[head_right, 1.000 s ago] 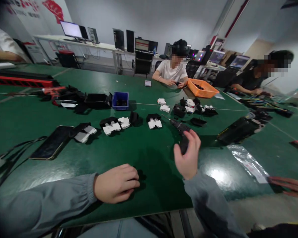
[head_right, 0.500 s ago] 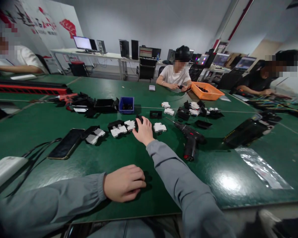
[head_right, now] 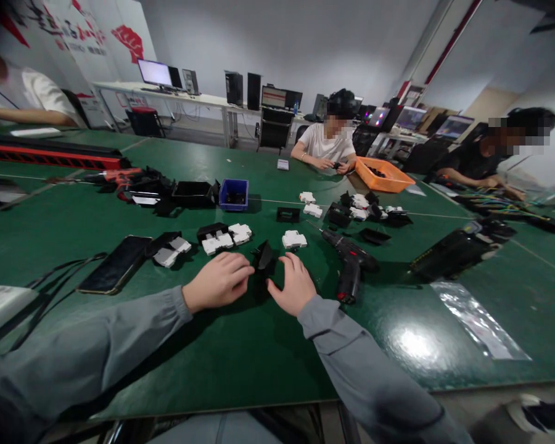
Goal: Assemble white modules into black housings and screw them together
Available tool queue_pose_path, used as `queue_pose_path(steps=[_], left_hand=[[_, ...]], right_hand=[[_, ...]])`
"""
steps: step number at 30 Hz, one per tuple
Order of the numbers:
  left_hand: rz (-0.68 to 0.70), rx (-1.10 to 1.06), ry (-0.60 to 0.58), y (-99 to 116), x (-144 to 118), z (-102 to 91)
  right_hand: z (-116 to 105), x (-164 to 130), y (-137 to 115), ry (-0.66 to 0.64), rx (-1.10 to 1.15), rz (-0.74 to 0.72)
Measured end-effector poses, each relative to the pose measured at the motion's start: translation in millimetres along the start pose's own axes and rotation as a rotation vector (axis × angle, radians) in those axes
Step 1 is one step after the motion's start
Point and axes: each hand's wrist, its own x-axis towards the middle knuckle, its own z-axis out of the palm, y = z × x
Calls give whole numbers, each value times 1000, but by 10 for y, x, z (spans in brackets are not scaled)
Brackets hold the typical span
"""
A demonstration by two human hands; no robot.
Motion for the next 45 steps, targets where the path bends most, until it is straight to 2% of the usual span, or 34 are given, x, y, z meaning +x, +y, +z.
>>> queue_pose_path(steps=[3,5,8,10,13,16,19,22,25,28,31,35,45], left_hand=[[-232,192,-37,-270,331,78],[-373,279,-50,-417,509,180],[-427,316,-107,-565,636,352],[-424,329,-121,-590,644,434],[-382,342,-128,-481,604,471],[-309,293,-129,-230,518,413],[-238,183,-123,23,344,289],[-198,44,-155,134,89,160],[-219,-81,-145,94,-151,96],[-253,-209,-141,11,-272,100],[-285,-327,-97,-17,-268,104],[-287,-370,14,30,-224,75],[-278,-352,67,4,-260,91]], right_hand=[[-95,2,-13,27,68,-55],[-103,50,-37,-19,99,-138],[-63,108,-65,-106,102,-227],[-37,123,-55,-126,97,-237],[-34,128,16,-94,123,-201],[-54,135,128,-67,159,-157],[-63,145,228,-118,176,-143],[-75,150,276,-175,218,-151],[-111,143,278,-216,232,-185],[-135,132,263,-274,206,-208],[-118,130,242,-272,208,-199],[-89,129,195,-237,219,-196],[-119,78,74,-272,234,-201]])
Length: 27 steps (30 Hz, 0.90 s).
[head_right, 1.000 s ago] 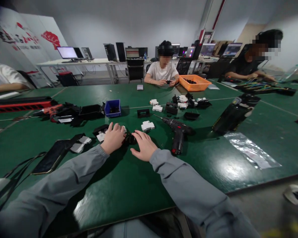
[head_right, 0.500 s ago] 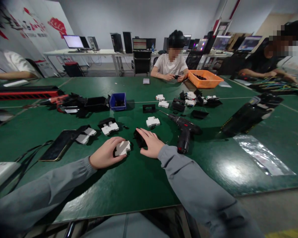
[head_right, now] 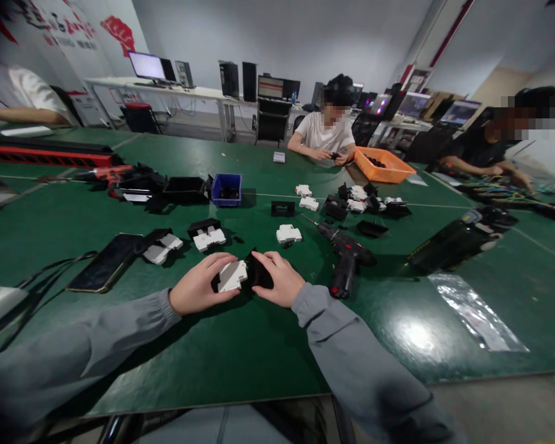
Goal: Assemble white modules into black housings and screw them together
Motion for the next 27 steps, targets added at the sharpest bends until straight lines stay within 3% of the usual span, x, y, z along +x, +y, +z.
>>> queue_pose_path(steps=[7,14,27], left_hand=[[10,-6,-2,26,22,-24],[-34,-110,-76,-17,13,-5],[-76,-126,-118,37,-40,25]], right_hand=[[-9,-1,-28,-4,92,-80],[60,-18,-119,-27,180,-115],[216,-38,-172,9,130,-196]])
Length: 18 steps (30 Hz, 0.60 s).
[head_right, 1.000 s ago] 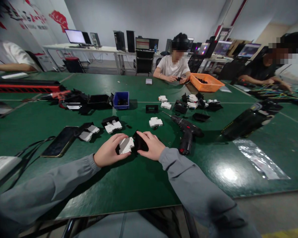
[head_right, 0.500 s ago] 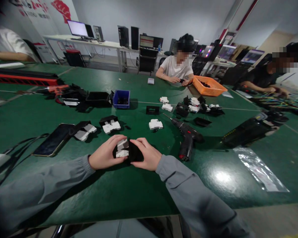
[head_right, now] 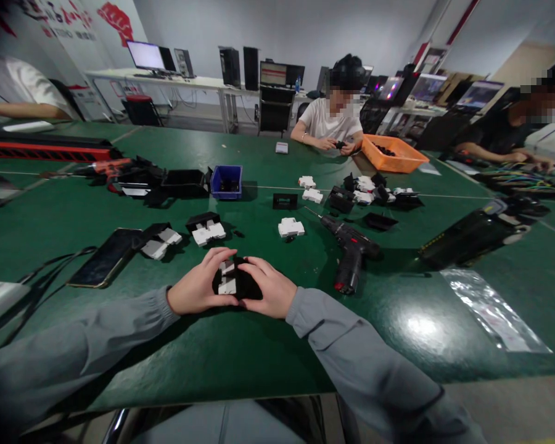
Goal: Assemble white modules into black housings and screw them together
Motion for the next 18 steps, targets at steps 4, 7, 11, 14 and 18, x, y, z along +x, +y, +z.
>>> queue_pose_path(steps=[4,7,11,14,18], left_hand=[[-65,47,45,70,23,34],[-75,153,76,103,58,49],[-35,240,94,108,69,50],[24,278,54,110,50,45],[58,369,35,169,28,-7]], right_hand=[[101,65,-89,40,-93,52],[121,102,-148,72,-148,131],[41,88,-125,73,-235,208],[-33,59,-56,91,-217,214],[-72,47,7,95,-182,167]])
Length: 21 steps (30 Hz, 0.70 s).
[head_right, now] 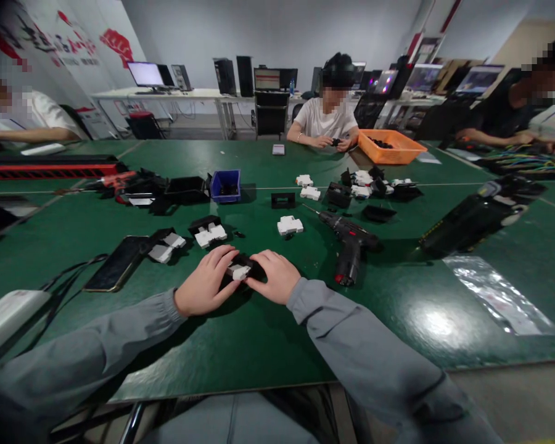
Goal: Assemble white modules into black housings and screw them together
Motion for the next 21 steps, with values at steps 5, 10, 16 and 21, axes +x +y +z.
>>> queue_pose_path(steps=[5,10,16,21], left_hand=[[2,166,-50,151,-26,-247],[-65,216,-227,274,-94,-359],[-217,-32,-207,256,-118,-327],[-174,-697,-247,262,-128,-258]], right_hand=[[-27,10,-1,-41,34,-36],[-60,15,-40,-69,72,-54],[7,114,56,77,39,6],[216,521,198,165,-98,79]])
